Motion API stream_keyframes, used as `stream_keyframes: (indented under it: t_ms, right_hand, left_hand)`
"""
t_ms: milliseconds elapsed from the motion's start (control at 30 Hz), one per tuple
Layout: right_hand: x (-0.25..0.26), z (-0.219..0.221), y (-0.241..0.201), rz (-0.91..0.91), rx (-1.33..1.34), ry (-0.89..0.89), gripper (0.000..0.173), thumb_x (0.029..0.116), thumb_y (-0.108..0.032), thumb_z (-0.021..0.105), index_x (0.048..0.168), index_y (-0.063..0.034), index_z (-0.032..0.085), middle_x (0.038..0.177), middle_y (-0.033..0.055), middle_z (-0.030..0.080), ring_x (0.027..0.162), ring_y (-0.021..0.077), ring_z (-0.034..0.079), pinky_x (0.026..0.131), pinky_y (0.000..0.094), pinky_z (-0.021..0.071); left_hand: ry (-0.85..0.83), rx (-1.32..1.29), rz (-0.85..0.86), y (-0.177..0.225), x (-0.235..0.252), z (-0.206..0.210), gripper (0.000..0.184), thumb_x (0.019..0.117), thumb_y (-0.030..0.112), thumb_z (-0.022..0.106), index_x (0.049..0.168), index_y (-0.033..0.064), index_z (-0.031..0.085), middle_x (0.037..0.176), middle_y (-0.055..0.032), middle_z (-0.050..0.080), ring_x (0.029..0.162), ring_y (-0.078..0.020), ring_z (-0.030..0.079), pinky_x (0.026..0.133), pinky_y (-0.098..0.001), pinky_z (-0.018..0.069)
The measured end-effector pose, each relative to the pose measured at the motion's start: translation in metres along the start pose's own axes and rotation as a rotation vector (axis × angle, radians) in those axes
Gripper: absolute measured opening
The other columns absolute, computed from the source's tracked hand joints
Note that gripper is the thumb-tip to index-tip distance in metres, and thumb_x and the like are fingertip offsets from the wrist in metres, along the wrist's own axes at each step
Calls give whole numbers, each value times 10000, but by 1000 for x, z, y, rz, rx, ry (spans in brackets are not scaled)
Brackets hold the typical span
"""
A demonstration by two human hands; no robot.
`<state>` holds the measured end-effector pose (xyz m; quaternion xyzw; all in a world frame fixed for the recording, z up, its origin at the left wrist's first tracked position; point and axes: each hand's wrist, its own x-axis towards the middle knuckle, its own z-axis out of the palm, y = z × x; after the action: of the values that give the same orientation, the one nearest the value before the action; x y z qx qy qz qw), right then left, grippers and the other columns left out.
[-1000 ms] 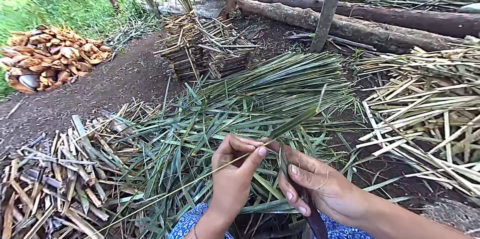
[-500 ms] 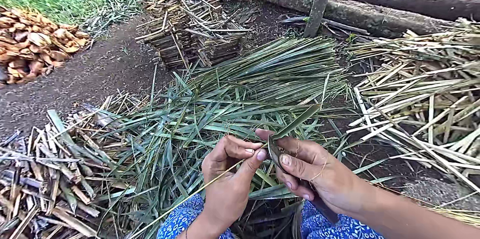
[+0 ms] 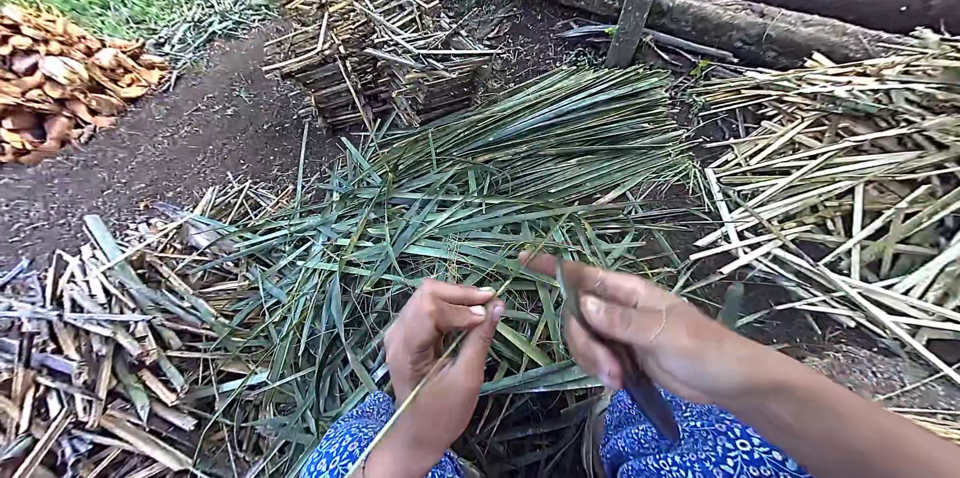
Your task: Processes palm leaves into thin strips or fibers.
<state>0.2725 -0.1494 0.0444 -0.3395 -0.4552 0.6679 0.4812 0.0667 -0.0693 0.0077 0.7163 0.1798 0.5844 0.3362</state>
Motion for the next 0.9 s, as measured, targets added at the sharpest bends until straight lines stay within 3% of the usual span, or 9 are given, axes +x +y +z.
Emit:
stream_keyframes:
  t_ms: [67,167,233,400,500,633,767,900]
  right_hand:
    - [3,12,5,-1,36,-83,506,1060,-203,432,1544,-92,332,722,-143,545,609,-41,543,596,127,488]
    - [5,18,8,-32,23,-129,464,1087,-247,444,1528,-113,381,957,-116,598,650,-63,533,584,98,485]
    - [5,19,10,-58,8,-116,467,1083,-255,464,1522,-102,414,999,-104,609,651,-65,533,569,97,482]
    - [4,17,11,-183,-127,-18,432,1076,-260,491,1451,-47,515,833,-146,595,632,-82,522,559,86,462]
    - [3,5,5,-256,-133,159,368,1075,-290,487,1384,-136,614,666,-138,536,582,-62,511,565,104,455]
    - [2,-6,-3,-251,-53,293,373,1083,-229,411,1388,-171,619,620,-81,515,536,-12,514,554,125,472]
    - [-1,2,-2,-141,-24,113,395,1080,-294,442,1445,-179,539,645,-132,521,558,-51,516,556,106,465]
    - [-2,23,6,-64,-29,-143,472,1071,-277,479,1507,-100,439,805,-143,556,588,-74,495,517,89,442]
  left_hand:
    - [-11,26,77,0,-2,4,95,941,112,732,935,151,646,993,70,688,971,-20,675,852,-177,574]
    - [-31,30,175,1,-3,7,94,950,70,688,942,131,617,1006,48,674,999,-41,670,892,-206,571]
    - [-31,20,218,1,-3,8,98,945,45,680,939,117,615,1005,35,674,997,-56,671,898,-218,572]
    - [-53,30,263,5,-3,5,105,952,50,692,940,102,602,1003,19,668,988,-73,677,890,-225,580]
    - [-68,68,289,9,-2,-2,116,958,72,705,936,102,596,1002,19,666,977,-78,681,870,-223,588]
    - [-94,94,346,7,-2,-4,125,952,48,701,935,92,585,1014,6,661,979,-91,680,867,-232,593]
    - [-101,143,398,7,-2,-5,130,957,41,689,932,94,573,1032,0,654,1006,-96,671,885,-236,584]
    - [-109,154,462,5,-1,-4,103,964,15,620,936,92,557,1035,-14,645,1026,-101,649,917,-238,555]
